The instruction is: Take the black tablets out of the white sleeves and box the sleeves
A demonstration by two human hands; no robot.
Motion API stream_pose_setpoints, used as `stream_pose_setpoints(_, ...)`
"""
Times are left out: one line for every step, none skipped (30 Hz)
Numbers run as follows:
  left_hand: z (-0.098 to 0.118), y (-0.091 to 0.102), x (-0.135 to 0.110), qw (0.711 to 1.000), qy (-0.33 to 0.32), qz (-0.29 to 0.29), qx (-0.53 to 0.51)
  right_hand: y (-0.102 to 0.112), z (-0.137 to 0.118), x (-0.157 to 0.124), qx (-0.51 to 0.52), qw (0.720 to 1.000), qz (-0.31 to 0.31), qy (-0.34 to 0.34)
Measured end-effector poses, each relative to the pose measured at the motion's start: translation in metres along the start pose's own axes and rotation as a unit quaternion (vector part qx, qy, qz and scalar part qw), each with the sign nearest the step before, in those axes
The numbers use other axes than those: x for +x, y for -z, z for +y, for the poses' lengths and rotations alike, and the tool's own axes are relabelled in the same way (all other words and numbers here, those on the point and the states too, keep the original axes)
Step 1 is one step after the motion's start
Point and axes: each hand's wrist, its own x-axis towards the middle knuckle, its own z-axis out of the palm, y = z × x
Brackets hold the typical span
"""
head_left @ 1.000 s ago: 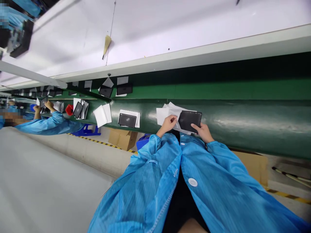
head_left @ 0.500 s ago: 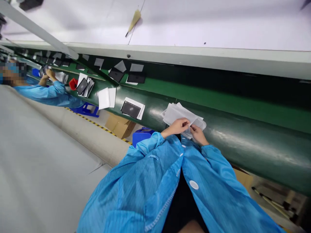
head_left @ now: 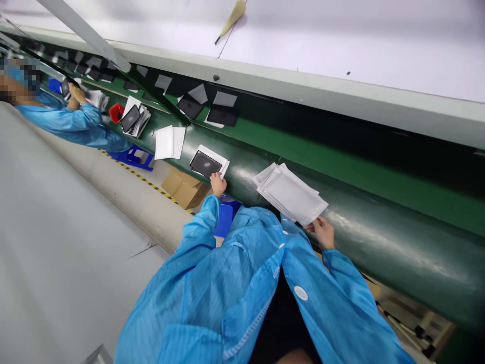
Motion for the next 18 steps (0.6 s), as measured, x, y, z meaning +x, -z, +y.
stream_pose_setpoints(-0.01, 0.005, 0.004, 1.0, 0.015, 0.004, 0.01, 0.005, 0.0, 0.0, -0.006, 1.0, 0.02, 0.009)
stream_pose_setpoints(-0.018, 0.008, 0.008, 0.999, 0.027, 0.006, 0.018, 0.009, 0.0, 0.0, -0.008, 0.999, 0.044, 0.02)
stream_pose_setpoints(-0.025, 0.009, 0.011, 0.999, 0.037, 0.007, 0.025, 0.013, 0.0, 0.001, -0.007, 0.997, 0.068, 0.032)
stream_pose_setpoints(-0.03, 0.01, 0.013, 0.999, 0.045, 0.006, 0.029, 0.015, -0.002, 0.002, -0.003, 0.995, 0.088, 0.043)
stream_pose_setpoints(-0.033, 0.009, 0.016, 0.998, 0.051, 0.005, 0.031, 0.017, -0.004, 0.003, 0.002, 0.993, 0.103, 0.053)
stream_pose_setpoints(-0.036, 0.009, 0.019, 0.998, 0.055, 0.005, 0.031, 0.017, -0.007, 0.004, 0.009, 0.991, 0.114, 0.064)
stream_pose_setpoints(-0.038, 0.008, 0.022, 0.998, 0.058, 0.006, 0.03, 0.015, -0.01, 0.005, 0.017, 0.99, 0.119, 0.075)
stream_pose_setpoints(-0.039, 0.007, 0.024, 0.998, 0.058, 0.007, 0.027, 0.012, -0.014, 0.006, 0.026, 0.988, 0.122, 0.088)
stream_pose_setpoints(-0.04, 0.007, 0.026, 0.998, 0.055, 0.009, 0.022, 0.008, -0.018, 0.006, 0.035, 0.987, 0.124, 0.1)
stream_pose_setpoints(-0.04, 0.007, 0.028, 0.999, 0.05, 0.012, 0.017, 0.004, -0.021, 0.006, 0.044, 0.985, 0.124, 0.11)
stream_pose_setpoints(-0.04, 0.008, 0.029, 0.999, 0.043, 0.015, 0.01, -0.001, -0.025, 0.005, 0.053, 0.984, 0.122, 0.119)
stream_pose_setpoints(-0.04, 0.01, 0.029, 0.999, 0.036, 0.02, 0.003, -0.007, -0.028, 0.004, 0.06, 0.983, 0.119, 0.126)
stream_pose_setpoints(-0.04, 0.011, 0.028, 0.999, 0.029, 0.028, -0.005, -0.012, -0.03, 0.002, 0.065, 0.982, 0.115, 0.133)
stream_pose_setpoints(-0.039, 0.013, 0.026, 0.999, 0.023, 0.04, -0.014, -0.018, -0.032, 0.001, 0.069, 0.982, 0.107, 0.139)
stream_pose_setpoints(-0.037, 0.015, 0.024, 0.998, 0.018, 0.056, -0.023, -0.024, -0.033, 0.0, 0.07, 0.982, 0.098, 0.144)
stream_pose_setpoints(-0.036, 0.017, 0.022, 0.997, 0.014, 0.076, -0.032, -0.03, -0.034, 0.0, 0.069, 0.982, 0.088, 0.149)
stream_pose_setpoints(-0.033, 0.019, 0.019, 0.994, 0.01, 0.098, -0.041, -0.036, -0.036, 0.0, 0.067, 0.983, 0.076, 0.153)
stream_pose_setpoints(-0.03, 0.021, 0.015, 0.991, 0.009, 0.122, -0.05, -0.043, -0.038, -0.001, 0.065, 0.984, 0.061, 0.157)
